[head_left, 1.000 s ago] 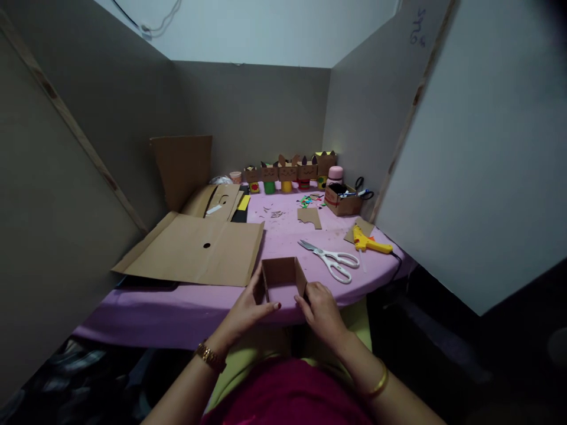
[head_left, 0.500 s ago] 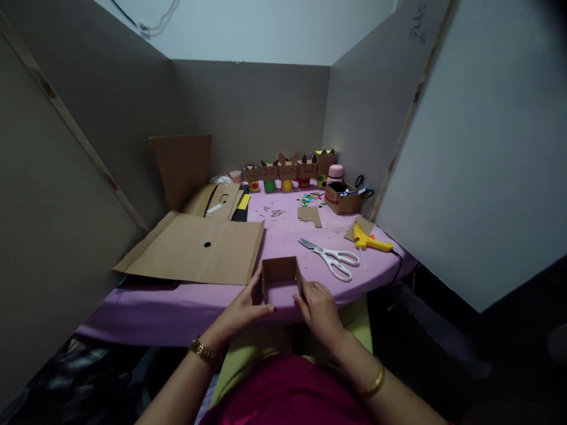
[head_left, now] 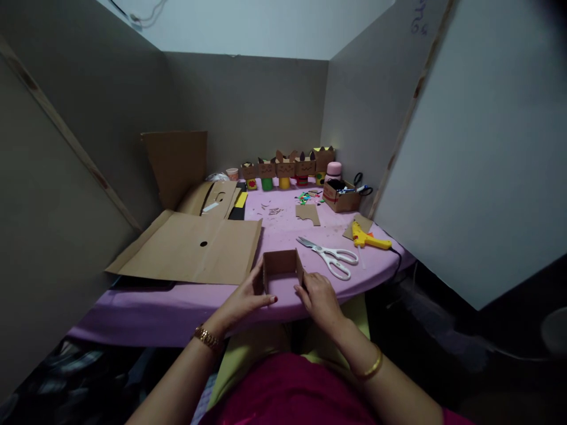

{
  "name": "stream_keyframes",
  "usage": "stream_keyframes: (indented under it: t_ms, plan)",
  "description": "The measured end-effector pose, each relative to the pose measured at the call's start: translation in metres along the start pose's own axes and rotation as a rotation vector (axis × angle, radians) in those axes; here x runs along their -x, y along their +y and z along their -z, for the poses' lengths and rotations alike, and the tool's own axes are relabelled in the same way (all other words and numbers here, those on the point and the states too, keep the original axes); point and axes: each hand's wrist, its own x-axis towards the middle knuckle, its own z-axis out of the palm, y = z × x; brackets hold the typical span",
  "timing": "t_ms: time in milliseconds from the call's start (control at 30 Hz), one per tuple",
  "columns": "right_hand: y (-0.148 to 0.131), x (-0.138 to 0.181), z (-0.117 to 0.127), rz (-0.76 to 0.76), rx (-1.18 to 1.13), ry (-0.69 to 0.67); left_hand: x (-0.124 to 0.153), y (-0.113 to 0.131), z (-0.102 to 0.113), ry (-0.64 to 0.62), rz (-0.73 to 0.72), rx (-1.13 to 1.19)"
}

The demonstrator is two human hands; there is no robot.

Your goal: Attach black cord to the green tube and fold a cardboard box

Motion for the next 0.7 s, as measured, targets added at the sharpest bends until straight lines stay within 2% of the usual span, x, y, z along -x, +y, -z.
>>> stream_keyframes:
  t_ms: [367, 700]
  plan:
    - [-0.008, 0.008, 0.003, -0.017, 0.025, 0.044, 0.003, -0.002, 0.001, -0.002, -0.004, 0.011]
    - [-0.013, 0.009, -0.005, -0.053, 0.025, 0.06, 0.003, -0.004, 0.0, -0.021, -0.015, 0.035]
